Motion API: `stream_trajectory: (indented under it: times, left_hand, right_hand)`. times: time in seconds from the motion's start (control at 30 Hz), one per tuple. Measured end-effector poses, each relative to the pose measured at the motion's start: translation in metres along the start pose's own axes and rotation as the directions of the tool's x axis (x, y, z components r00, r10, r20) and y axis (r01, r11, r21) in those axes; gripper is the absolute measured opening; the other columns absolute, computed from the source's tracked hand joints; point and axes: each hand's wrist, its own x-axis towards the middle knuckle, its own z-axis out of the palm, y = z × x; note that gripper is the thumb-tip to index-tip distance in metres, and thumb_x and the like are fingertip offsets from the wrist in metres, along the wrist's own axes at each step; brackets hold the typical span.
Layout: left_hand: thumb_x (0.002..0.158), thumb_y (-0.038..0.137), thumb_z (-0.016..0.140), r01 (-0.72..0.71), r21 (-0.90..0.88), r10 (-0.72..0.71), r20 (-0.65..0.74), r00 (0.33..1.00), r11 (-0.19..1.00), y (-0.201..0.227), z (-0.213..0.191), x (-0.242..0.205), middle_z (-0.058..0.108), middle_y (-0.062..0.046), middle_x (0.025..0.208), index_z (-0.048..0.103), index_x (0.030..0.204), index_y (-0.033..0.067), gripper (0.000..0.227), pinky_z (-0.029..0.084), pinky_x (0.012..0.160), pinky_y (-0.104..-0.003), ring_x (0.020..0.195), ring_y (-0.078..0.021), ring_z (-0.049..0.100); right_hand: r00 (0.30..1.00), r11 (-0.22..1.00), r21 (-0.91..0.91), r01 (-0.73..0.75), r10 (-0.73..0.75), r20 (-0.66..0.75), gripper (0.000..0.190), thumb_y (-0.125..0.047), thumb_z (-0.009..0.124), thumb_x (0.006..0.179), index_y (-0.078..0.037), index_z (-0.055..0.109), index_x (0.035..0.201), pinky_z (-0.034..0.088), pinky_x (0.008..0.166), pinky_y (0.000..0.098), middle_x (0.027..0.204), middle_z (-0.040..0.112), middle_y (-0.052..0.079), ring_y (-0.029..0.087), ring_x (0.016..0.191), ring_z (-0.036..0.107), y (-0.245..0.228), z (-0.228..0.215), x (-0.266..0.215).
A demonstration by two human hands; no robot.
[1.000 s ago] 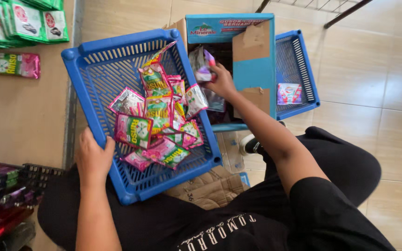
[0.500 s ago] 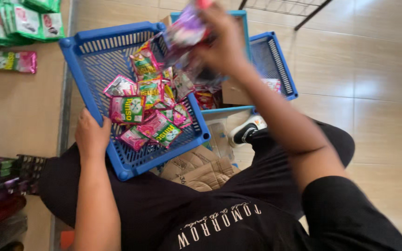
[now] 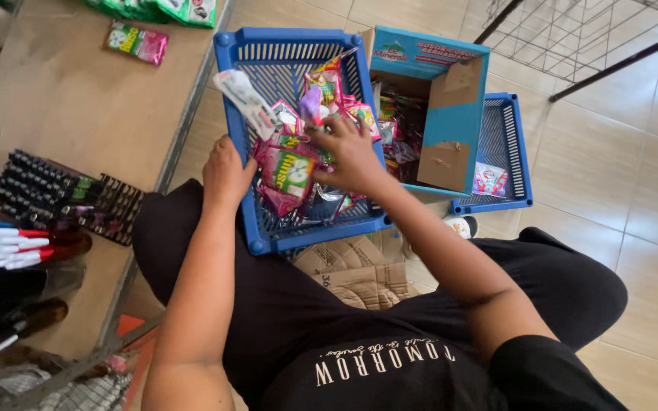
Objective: The person organizes small cylindrical items into a blue basket, then transfers colorful snack packets from a cardboard box into the same basket. The person also moves several pen holders on a nearby shelf.
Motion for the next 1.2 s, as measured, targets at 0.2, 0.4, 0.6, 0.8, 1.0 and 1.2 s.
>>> stream_trajectory:
  times: [0.2,0.4,0.6,0.8,1.0,1.2]
  left_hand:
    - [0.084,0.027,0.078,0.032,-0.052,-0.033,-0.008,0.999,0.998,0.005,-0.003,0.001,0.062,-0.029,0.116,0.052,0.121,-0.0073,0.056,0.052,0.086,-0.054,0.105,-0.0462,0.062]
    - [0.087,0.025,0.076,0.01,-0.082,-0.016,-0.066,0.998,0.997,0.002,0.003,-0.001,0.063,-0.028,0.116,0.054,0.119,-0.0058,0.049,0.051,0.091,-0.052,0.109,-0.046,0.062]
    - [0.086,0.025,0.077,0.022,-0.101,-0.026,-0.046,0.999,0.995,0.0,0.002,-0.001,0.063,-0.029,0.116,0.055,0.117,-0.0057,0.049,0.051,0.092,-0.051,0.11,-0.046,0.062]
    - [0.086,0.022,0.076,0.02,-0.087,-0.024,-0.05,0.998,0.996,0.007,-0.006,0.0,0.063,-0.029,0.115,0.055,0.118,-0.0058,0.048,0.051,0.09,-0.052,0.107,-0.0463,0.062]
    - [0.084,0.022,0.078,0.002,-0.094,-0.007,-0.058,0.998,0.996,0.012,-0.012,0.001,0.063,-0.029,0.114,0.054,0.118,-0.0072,0.051,0.051,0.089,-0.052,0.107,-0.047,0.062]
    - [0.083,0.02,0.079,-0.061,-0.148,0.046,-0.102,0.994,0.987,0.012,-0.015,-0.002,0.062,-0.031,0.114,0.053,0.123,-0.0086,0.055,0.051,0.088,-0.052,0.105,-0.0488,0.061]
  right_hand:
    - [0.987,0.809,0.58,0.098,-0.007,-0.158,0.068,-0.024,0.082,0.086,-0.013,0.057,0.149,0.031,0.123,0.0539,0.15,0.06,0.019,0.035,0.149,0.041,0.032,-0.033,-0.005]
    - [0.827,0.409,0.912,0.024,0.504,-0.248,0.028,-0.008,0.073,0.095,-0.004,0.064,0.121,0.058,0.092,0.0325,0.113,0.07,0.008,0.016,0.102,0.069,0.081,-0.067,-0.028]
    - [0.726,0.796,0.491,-0.354,0.565,-0.392,0.028,-0.011,0.079,0.1,-0.003,0.062,0.12,0.055,0.086,0.0292,0.112,0.07,0.011,0.014,0.099,0.068,0.172,-0.133,-0.121]
    - [0.795,0.861,-0.132,-0.491,0.381,-0.473,0.05,-0.012,0.087,0.088,-0.001,0.067,0.133,0.052,0.089,0.0434,0.121,0.07,0.021,0.034,0.107,0.067,0.192,-0.128,-0.133]
    - [0.983,0.899,0.434,-0.064,0.133,-0.129,0.067,-0.006,0.082,0.07,-0.013,0.064,0.134,0.054,0.101,0.0392,0.132,0.067,0.011,0.026,0.123,0.065,0.077,-0.027,0.004]
    - [0.998,0.979,0.198,-0.038,0.029,0.05,0.043,-0.027,0.08,0.083,-0.017,0.075,0.124,0.044,0.101,0.0522,0.143,0.05,0.026,0.042,0.128,0.056,-0.018,0.064,0.11]
